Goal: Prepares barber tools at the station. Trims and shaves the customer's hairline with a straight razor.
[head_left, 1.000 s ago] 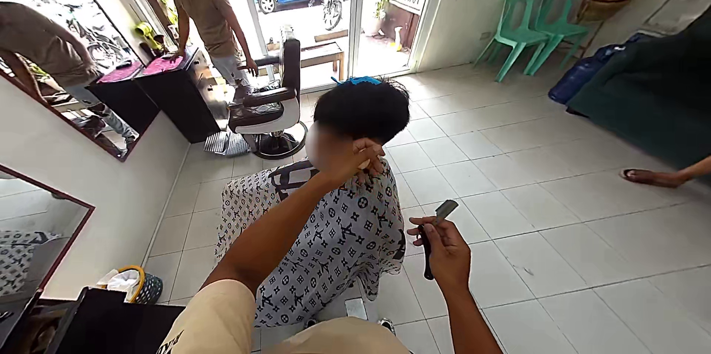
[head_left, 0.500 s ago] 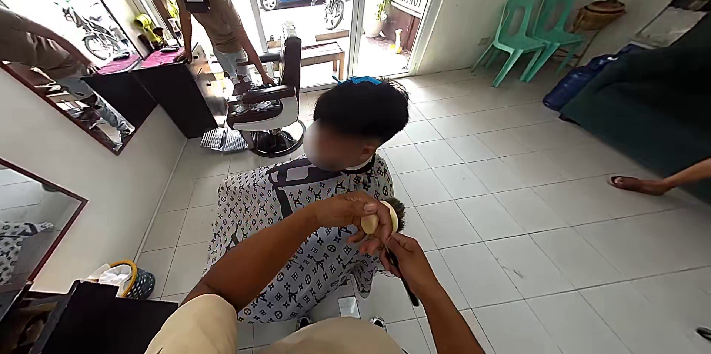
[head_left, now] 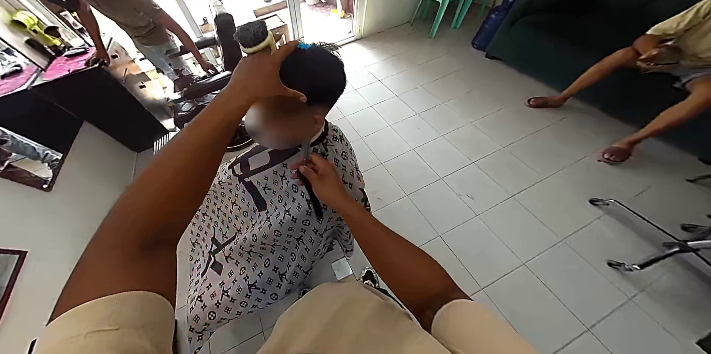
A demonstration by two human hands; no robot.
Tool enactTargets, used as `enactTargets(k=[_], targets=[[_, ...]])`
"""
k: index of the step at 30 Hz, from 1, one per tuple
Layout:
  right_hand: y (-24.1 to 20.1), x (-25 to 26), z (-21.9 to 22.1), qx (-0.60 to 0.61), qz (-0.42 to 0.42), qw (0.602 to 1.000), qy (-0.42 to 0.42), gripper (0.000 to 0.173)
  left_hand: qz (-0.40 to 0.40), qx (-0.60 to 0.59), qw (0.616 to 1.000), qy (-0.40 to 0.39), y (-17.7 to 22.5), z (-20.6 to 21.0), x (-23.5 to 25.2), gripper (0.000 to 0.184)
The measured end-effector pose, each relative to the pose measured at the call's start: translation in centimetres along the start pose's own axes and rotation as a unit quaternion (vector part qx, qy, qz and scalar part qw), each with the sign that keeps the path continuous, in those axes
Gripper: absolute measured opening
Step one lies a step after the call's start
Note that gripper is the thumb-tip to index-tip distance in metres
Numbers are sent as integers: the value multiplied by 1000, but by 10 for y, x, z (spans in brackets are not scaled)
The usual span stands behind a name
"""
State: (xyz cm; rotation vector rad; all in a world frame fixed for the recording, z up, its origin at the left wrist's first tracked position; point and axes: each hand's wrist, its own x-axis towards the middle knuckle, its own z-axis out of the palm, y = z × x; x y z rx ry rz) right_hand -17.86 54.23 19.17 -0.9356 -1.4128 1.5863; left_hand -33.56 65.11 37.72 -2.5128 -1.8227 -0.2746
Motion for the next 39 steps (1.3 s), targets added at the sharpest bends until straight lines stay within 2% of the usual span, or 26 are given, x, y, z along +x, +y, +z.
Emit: enactTargets(k=[3,6,16,28,39], targets=[[-2,18,24,125,24,990,56,20,-19,22,999,-27,-5,6,3,116],[2,32,41,186,14,978,97,21,-10,52,998,-29,-7,11,2,120],[6,68,75,237,8,951,201,23,10,87,996,-27,-15,27,4,138],[-7,74,83,306,25,931,199,25,7,104,994,-33,-10,21,1,130],[-8,70,81,358,46,910,203,21,15,97,995,-25,-15,21,0,130]])
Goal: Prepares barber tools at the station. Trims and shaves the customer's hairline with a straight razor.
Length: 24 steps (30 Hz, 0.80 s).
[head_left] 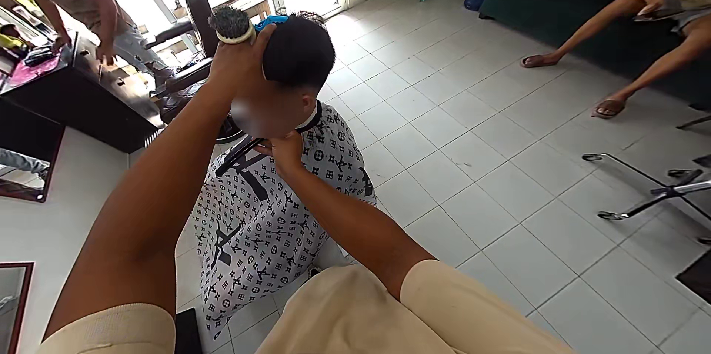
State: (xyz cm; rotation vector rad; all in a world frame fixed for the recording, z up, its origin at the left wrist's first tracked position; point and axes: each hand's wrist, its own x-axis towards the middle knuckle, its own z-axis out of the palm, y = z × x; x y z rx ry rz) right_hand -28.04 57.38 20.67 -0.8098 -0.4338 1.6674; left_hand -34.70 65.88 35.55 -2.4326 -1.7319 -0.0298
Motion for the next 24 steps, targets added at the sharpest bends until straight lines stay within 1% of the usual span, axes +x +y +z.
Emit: enactTargets(k=[3,5,10,15,17,20,22,24], targets=[[-3,-1,5,-7,-3,1000,-14,23,2,-6,1000,4,-1,1,0,129],[-4,-2,3,10,6,1000,-12,22,5,-12,1000,4,0,-1,-1,128],[-7,-2,0,42,27,999,3,17,2,-16,1000,-1,-2,-1,-1,127],[-17,-5,9,55,21,998,-21,20,7,-11,1000,2,-3,-1,-1,127],[-15,-4,6,64,30,997,-17,21,5,-13,1000,-3,-2,-1,-1,129],[-12,-4,1,72,43,996,6,17,5,-15,1000,-2,-1,-2,-1,129],[-13,-6,4,72,42,996,9,17,6,-13,1000,-2,-1,-3,-2,128],[-14,-8,9,68,31,997,-8,17,3,-12,1000,-3,0,-3,-2,128]])
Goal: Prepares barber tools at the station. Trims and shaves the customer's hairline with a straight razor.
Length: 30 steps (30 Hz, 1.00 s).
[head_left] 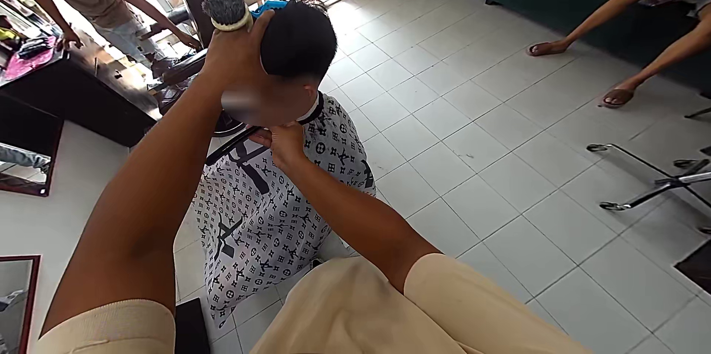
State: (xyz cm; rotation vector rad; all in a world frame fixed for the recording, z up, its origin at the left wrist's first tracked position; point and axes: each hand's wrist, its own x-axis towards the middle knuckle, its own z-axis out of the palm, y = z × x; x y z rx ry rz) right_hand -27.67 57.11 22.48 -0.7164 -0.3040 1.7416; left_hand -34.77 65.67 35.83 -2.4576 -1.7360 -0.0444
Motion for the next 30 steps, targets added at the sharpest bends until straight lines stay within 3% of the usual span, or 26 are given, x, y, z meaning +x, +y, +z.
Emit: enactTargets(k=[30], targets=[[-9,-1,2,2,18,1000,7,20,-3,1,1000,0,-5,3,0,128]])
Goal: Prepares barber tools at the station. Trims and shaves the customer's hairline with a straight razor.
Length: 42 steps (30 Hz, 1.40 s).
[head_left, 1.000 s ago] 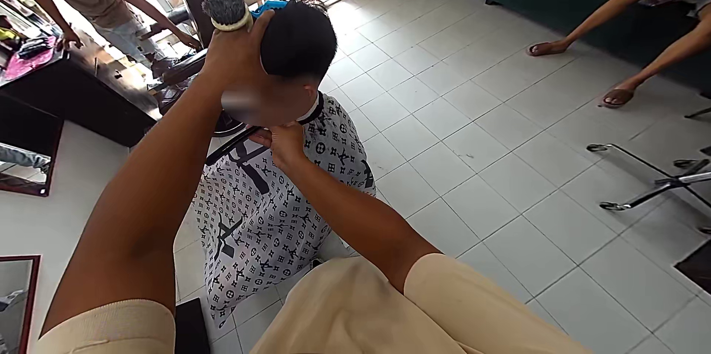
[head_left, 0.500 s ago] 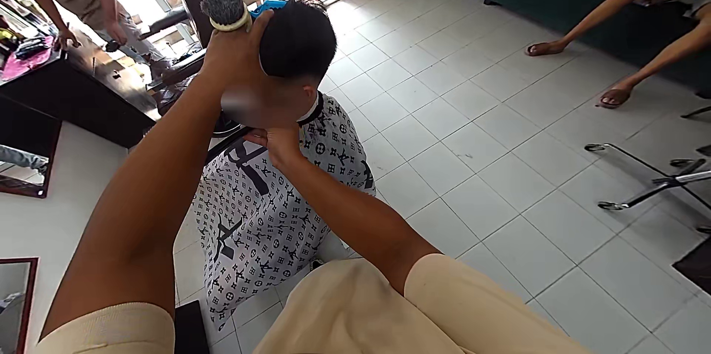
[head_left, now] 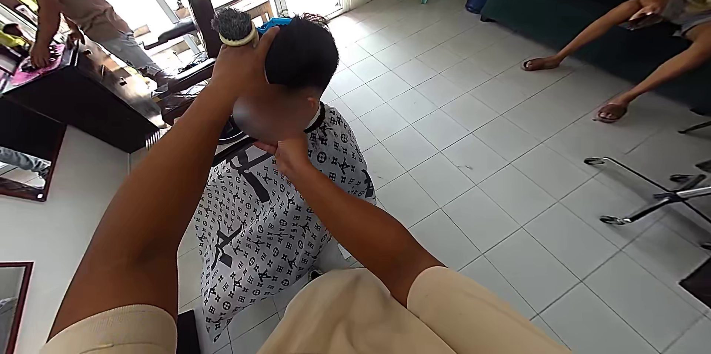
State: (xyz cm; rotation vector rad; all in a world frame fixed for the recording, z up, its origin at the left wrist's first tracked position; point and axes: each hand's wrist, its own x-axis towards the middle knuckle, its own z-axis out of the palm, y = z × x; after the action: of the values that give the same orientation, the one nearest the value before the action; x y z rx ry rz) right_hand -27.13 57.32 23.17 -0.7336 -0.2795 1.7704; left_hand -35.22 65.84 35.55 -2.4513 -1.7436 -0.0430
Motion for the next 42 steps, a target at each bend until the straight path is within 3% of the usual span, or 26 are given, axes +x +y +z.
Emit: enactTargets(k=[16,18,20,22,23,24,25,26,27,28,29,31,33,34,37,38,41,42], targets=[[-1,-3,-2,-2,-3,1000,-22,18,-8,-9,1000,-4,-2,0,-1,129],[3,-6,-13,-26,-22,999,-36,16,-12,-15,1000,6,-3,-1,-4,131],[3,-15,-30,-66,-74,994,-55,14,6,-71,994,81,-4,0,-11,131],[-2,-27,-57,-129,-138,979,-69,16,49,-196,947,248,5,0,-21,113],[-5,-33,-72,-159,-160,971,-72,16,70,-286,903,312,14,-2,-28,92],[-9,-38,-85,-182,-172,966,-72,15,78,-405,857,310,26,-5,-36,64],[-13,-43,-99,-196,-177,962,-69,14,76,-545,802,234,36,-9,-42,37],[-15,-48,-112,-207,-178,960,-66,14,71,-664,737,108,41,-11,-46,37],[-18,-52,-125,-219,-182,956,-65,15,82,-737,671,4,43,-5,-46,54],[-22,-57,-138,-234,-189,951,-67,16,100,-768,631,-49,45,6,-46,59],[-26,-61,-149,-249,-198,946,-66,16,117,-768,626,-67,47,20,-46,54],[-34,-67,-167,-272,-217,935,-64,18,76,-704,697,-109,54,45,-50,42],[-38,-71,-181,-286,-241,925,-66,20,44,-658,724,-202,55,70,-55,43],[-40,-73,-188,-296,-250,919,-72,22,56,-669,709,-218,53,79,-60,43],[-52,-77,-197,-393,-241,883,-85,27,157,-798,547,-199,52,91,-76,60],[-56,-79,-195,-445,-214,865,-90,28,189,-809,512,-219,56,92,-83,67],[-62,-83,-187,-535,-134,819,-159,25,241,-790,503,-255,75,102,-101,71],[-58,-86,-187,-503,-158,830,-182,23,228,-783,534,-224,78,102,-105,68]])
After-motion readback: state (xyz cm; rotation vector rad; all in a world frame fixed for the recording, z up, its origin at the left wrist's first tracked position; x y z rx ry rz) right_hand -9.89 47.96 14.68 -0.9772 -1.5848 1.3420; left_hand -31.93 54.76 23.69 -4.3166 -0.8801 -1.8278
